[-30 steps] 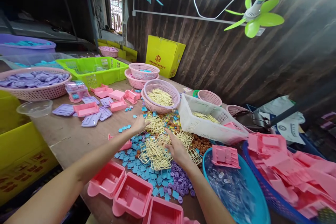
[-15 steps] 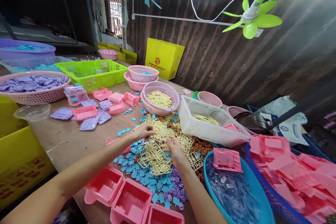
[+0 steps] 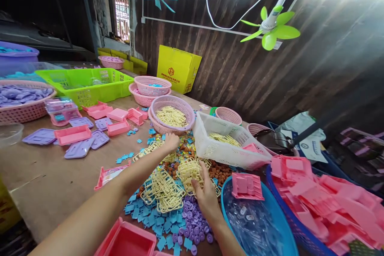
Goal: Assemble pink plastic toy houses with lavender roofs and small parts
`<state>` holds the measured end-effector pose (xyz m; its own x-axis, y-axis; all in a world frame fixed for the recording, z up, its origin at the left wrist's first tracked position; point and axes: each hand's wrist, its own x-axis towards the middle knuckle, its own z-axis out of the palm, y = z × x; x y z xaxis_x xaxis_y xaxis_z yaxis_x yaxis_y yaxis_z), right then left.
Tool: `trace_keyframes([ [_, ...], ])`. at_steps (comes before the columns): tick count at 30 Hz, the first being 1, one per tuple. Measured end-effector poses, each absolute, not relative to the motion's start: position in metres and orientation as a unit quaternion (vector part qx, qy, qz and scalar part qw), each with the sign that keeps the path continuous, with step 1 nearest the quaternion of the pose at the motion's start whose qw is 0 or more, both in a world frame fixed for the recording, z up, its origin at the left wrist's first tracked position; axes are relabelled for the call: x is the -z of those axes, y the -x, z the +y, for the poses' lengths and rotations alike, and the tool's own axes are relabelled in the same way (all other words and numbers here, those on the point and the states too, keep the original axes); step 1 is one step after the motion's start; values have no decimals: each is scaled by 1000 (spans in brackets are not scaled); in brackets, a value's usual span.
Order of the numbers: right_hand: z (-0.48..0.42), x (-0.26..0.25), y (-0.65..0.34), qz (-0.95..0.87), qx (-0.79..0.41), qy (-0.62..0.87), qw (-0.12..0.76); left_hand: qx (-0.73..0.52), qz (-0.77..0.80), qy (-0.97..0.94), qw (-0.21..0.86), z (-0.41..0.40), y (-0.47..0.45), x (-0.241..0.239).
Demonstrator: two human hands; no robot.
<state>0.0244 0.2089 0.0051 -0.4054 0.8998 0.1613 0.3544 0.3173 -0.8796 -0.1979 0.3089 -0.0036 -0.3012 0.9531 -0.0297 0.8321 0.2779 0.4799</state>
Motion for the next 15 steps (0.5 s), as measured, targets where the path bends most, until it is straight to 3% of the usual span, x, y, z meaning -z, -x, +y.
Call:
trace_keyframes([
  [4,204,-6,-42,-728,-395,445,340,-180,794,-556,168,325,188,15],
  [15,210,-7,-42,-602,-567,416,378,-272,730,-546,307,313,210,2],
])
